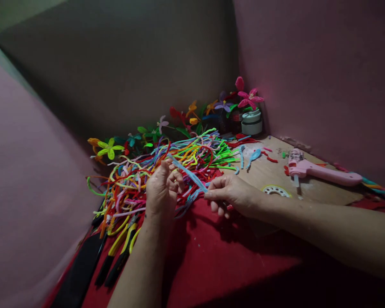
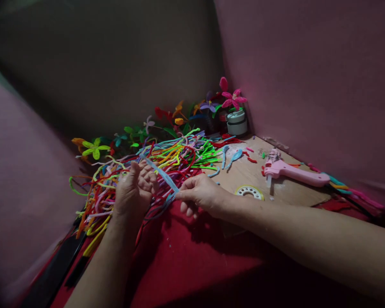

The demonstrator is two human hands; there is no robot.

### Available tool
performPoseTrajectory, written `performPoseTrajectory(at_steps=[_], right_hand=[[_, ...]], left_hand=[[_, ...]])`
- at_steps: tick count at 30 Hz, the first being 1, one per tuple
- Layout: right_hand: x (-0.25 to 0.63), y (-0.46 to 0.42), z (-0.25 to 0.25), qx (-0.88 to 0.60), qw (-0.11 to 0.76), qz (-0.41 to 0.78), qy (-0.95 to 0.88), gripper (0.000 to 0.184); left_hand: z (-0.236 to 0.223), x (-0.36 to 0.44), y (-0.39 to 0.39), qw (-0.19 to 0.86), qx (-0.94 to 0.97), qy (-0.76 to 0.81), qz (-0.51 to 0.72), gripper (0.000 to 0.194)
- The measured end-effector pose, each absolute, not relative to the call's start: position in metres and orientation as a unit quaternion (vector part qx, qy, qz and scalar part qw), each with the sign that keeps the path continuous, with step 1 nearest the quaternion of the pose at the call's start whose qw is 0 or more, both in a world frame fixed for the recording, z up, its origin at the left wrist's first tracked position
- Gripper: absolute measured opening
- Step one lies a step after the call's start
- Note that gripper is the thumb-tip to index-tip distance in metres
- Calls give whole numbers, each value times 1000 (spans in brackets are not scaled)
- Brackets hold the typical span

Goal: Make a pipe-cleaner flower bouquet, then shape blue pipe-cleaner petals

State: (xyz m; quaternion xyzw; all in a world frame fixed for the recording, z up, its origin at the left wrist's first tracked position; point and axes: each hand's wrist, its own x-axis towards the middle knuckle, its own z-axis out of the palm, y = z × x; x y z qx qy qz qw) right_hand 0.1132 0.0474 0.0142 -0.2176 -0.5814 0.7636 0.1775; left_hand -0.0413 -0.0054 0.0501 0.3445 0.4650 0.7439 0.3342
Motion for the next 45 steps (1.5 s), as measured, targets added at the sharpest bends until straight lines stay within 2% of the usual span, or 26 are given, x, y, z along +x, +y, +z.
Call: performPoseTrajectory(at_steps=[3, 5, 12, 16, 18, 24, 30, 35, 42, 45], right_hand=[[112, 49, 13, -221, 215, 754, -580, 17], [112, 50, 13, -218, 219, 745, -591, 18], [113, 50, 9, -208, 200, 736, -612, 20], [113, 49, 9, -221, 193, 744, -601, 18], [113, 48, 10, -221, 193, 747, -597, 18], [113, 52, 10, -205, 217, 747, -594, 19], [114, 56, 6, -133, 217, 779, -573, 28], [113, 59, 3, -165, 275, 751, -577, 20], [111, 59, 4, -198, 252, 742, -589, 13], [112, 58, 6, -188, 276, 736, -589, 12]], left_hand=[[42, -36, -5, 407, 352, 502, 677, 34], [35, -30, -5, 412, 393, 539, 621, 27], [32, -22, -8, 321, 430, 607, 585, 21], [35, -22, -8, 208, 482, 643, 558, 19], [36, -22, -9, 193, 500, 637, 554, 22], [36, -23, -9, 359, 487, 602, 522, 26], [32, -24, -7, 437, 438, 565, 546, 24], [29, -26, -6, 463, 433, 553, 541, 22], [31, -23, -5, 435, 342, 553, 623, 21], [32, -20, -5, 446, 351, 547, 615, 20]])
